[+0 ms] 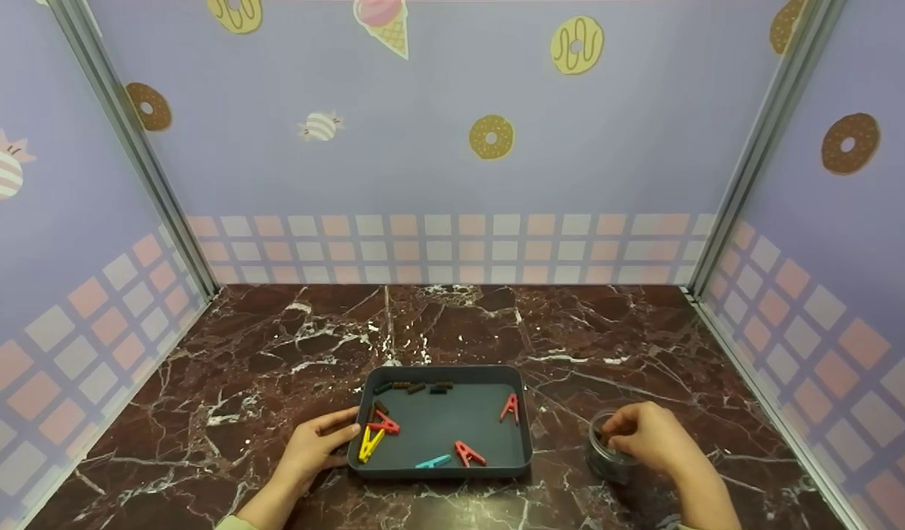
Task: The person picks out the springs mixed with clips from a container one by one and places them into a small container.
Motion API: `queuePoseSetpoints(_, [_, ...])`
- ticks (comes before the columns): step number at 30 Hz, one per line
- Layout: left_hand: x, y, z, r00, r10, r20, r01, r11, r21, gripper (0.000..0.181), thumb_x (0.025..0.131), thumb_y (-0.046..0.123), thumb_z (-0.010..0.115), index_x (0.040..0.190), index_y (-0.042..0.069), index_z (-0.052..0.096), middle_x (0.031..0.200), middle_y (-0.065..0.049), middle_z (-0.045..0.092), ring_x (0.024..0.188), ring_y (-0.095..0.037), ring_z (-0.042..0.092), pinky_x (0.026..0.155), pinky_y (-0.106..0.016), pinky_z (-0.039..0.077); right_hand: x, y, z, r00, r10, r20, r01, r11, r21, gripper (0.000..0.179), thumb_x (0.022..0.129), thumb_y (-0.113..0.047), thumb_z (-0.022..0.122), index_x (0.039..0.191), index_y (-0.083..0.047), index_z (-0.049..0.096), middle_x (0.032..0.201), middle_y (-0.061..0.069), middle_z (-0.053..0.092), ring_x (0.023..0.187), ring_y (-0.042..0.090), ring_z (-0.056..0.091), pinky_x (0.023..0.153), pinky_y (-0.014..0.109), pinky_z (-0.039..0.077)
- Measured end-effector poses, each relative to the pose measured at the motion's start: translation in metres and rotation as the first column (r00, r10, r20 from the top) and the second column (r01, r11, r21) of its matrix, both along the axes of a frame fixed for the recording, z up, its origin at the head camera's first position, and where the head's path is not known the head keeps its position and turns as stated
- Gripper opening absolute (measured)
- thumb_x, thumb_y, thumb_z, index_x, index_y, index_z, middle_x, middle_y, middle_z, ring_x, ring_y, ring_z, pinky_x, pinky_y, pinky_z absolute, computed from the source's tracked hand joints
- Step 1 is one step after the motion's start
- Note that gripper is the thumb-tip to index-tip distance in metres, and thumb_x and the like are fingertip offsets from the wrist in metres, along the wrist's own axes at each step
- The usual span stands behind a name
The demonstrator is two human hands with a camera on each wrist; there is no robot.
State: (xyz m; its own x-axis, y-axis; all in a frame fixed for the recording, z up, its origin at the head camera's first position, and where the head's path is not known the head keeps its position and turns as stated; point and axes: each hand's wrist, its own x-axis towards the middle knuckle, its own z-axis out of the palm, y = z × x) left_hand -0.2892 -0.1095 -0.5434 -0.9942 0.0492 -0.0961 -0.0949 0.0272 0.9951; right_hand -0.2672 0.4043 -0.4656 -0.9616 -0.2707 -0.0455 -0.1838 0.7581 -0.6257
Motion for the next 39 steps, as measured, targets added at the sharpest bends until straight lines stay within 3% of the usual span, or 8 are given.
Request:
queuePoseSetpoints(9, [0.0, 0.0, 0.0, 1.0, -0.003, 0.0, 0.003, 1.0, 0.012, 0.048, 0.096, 0.014, 0.072, 0.139, -0.005, 0.061, 0.129, -0.028, 0.068, 0.1, -0.026, 0.076, 0.068, -0.036, 0.066, 0.0, -0.006, 0.006, 0.999, -0.048, -0.01, 0.048, 0.998, -0.032, 0.018, 0.093, -0.018, 0.076, 0.106, -0.005, 0.077, 0.101, 0.009, 0.077, 0.082, 0.002, 0.066, 0.067, 0.022, 0.056])
queuePoseSetpoints(12, [-0.001, 0.0, 0.0, 1.0, -0.003, 0.0, 0.003, 1.0, 0.017, 0.049, 0.096, 0.014, 0.073, 0.139, -0.005, 0.061, 0.127, -0.028, 0.069, 0.098, -0.025, 0.076, 0.067, -0.036, 0.066, -0.001, -0.01, 0.008, 0.999, -0.045, -0.011, 0.044, 0.995, -0.089, 0.023, 0.094, -0.02, 0.074, 0.109, -0.003, 0.076, 0.103, 0.012, 0.076, 0.083, 0.005, 0.068, 0.068, 0.023, 0.059])
queuePoseSetpoints(16, [0.0, 0.0, -0.001, 1.0, -0.009, -0.009, 0.009, 1.0, 0.018, 0.049, 0.096, 0.014, 0.072, 0.139, -0.006, 0.061, 0.128, -0.028, 0.069, 0.097, -0.024, 0.077, 0.069, -0.036, 0.066, -0.002, -0.018, 0.011, 0.998, -0.044, -0.038, 0.039, 0.989, -0.142, 0.024, 0.095, -0.02, 0.074, 0.112, -0.003, 0.075, 0.104, 0.013, 0.075, 0.082, 0.008, 0.07, 0.069, 0.024, 0.061])
queuePoseSetpoints(21, [-0.001, 0.0, -0.003, 1.0, -0.014, -0.022, 0.014, 1.0, 0.011, 0.049, 0.096, 0.013, 0.071, 0.139, -0.007, 0.06, 0.129, -0.03, 0.068, 0.097, -0.025, 0.076, 0.069, -0.037, 0.066, -0.008, -0.03, 0.014, 0.992, -0.065, -0.108, 0.05, 0.99, -0.132, 0.019, 0.095, -0.02, 0.074, 0.111, -0.008, 0.076, 0.104, 0.011, 0.075, 0.079, 0.01, 0.069, 0.064, 0.024, 0.059])
queuePoseSetpoints(29, [-0.002, 0.001, -0.002, 1.0, -0.01, -0.016, 0.01, 1.0, 0.013, 0.048, 0.096, 0.012, 0.072, 0.138, -0.008, 0.061, 0.128, -0.029, 0.068, 0.094, -0.024, 0.076, 0.068, -0.036, 0.066, -0.02, -0.053, 0.016, 0.982, -0.026, -0.189, -0.002, 0.989, -0.148, 0.018, 0.096, -0.021, 0.073, 0.11, -0.009, 0.077, 0.103, 0.012, 0.077, 0.076, 0.002, 0.066, 0.065, 0.022, 0.057])
queuePoseSetpoints(39, [0.0, 0.001, 0.0, 1.0, -0.004, -0.015, 0.004, 1.0, 0.003, 0.048, 0.096, 0.013, 0.072, 0.138, -0.007, 0.061, 0.128, -0.029, 0.068, 0.095, -0.023, 0.076, 0.067, -0.035, 0.066, -0.034, -0.077, 0.012, 0.982, 0.0, -0.188, -0.041, 0.976, -0.212, 0.017, 0.096, -0.018, 0.073, 0.11, -0.008, 0.077, 0.109, 0.017, 0.076, 0.081, 0.002, 0.067, 0.068, 0.021, 0.058])
